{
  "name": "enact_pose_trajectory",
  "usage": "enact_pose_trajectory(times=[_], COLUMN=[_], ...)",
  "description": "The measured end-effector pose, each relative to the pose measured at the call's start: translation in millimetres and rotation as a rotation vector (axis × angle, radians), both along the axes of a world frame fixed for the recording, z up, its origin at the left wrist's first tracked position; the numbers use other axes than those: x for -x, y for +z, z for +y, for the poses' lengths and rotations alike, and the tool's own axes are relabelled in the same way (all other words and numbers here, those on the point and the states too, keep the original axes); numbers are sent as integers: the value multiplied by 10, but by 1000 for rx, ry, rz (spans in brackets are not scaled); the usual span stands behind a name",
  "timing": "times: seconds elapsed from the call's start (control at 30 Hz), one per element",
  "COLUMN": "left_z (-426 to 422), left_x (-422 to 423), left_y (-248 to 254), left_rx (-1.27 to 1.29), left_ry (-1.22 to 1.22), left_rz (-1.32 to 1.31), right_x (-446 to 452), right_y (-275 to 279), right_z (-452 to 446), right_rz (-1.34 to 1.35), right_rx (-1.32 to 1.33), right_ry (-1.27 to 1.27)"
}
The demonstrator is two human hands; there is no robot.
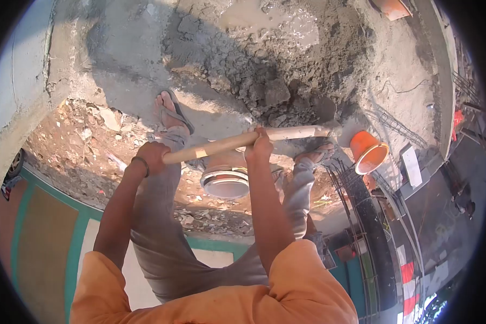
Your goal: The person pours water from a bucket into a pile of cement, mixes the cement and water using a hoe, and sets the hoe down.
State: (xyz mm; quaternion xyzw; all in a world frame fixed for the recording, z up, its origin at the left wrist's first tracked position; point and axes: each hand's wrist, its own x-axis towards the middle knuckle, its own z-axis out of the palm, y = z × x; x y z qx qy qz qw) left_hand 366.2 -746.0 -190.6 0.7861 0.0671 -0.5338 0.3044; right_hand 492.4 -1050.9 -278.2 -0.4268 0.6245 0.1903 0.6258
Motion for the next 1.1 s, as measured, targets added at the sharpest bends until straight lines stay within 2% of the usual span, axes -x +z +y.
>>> enact_pose_trajectory(times=[0.07, 0.1, 0.23, 0.33, 0.4, 0.43, 0.5, 0.53, 0.6, 0.63, 0.73, 0.8, 0.83, 0.87, 0.9, 0.97, 1.0, 1.03, 1.07, 1.1], left_z=[383, 467, 331, -194, -823, -1203, -1626, -1813, -1784, -1640, -988, -477, -166, 132, 243, 728, 372, -92, -291, -453], left_x=[109, 161, 45, -426, -648, -693, -769, -727, -824, -756, -711, -1017, -1146, -1339, -1592, -1978, -2260, -2408, -2403, -2335], left_y=[19, 182, 1499, 1882, 1235, 933, 563, 604, 724, 946, 1727, 2358, 2563, 2731, 2693, 2110, 1486, 969, 762, 663], left_rx=[-93, -116, -101, -17, -84, -82, -100, -95, -169, -220, -354, -507, -546, -564, -567, -525, -520, -417, -368, -337], left_ry=[-122, -125, -65, 54, 87, 97, 149, 199, 296, 340, 233, 83, -8, -140, 95, 13, -147, -195, -270, -264], left_rz=[-90, -123, -34, 97, 51, 46, 37, 79, 43, 16, -242, -65, -95, -112, -79, 60, 67, 165, 70, 93], right_x=[106, 272, 203, -20, -353, -552, -899, -1044, -1202, -1262, -1105, -994, -968, -856, -811, -962, -1124, -1234, -1189, -1154], right_y=[553, 676, 1404, 848, -233, -797, -1112, -871, -620, -357, 632, 1096, 1249, 1123, 978, 223, -197, -556, -1000, -1037], right_z=[430, 447, 454, 79, -251, -498, -759, -670, -548, -356, 258, 723, 976, 1386, 1567, 1293, 1083, 866, 628, 395], right_rz=[-16, -40, -7, -41, 79, 215, 156, 160, 99, 39, -93, -77, -79, -108, -128, 36, 118, 189, 251, 164], right_rx=[25, 36, -18, -192, -178, -208, -155, 25, 25, -20, -208, -363, -450, -438, -422, -402, -392, -370, -362, -339], right_ry=[-12, -52, -20, -13, 146, 125, 240, 318, 348, 313, 92, -50, -165, -241, -317, -335, -338, -350, -384, -313])
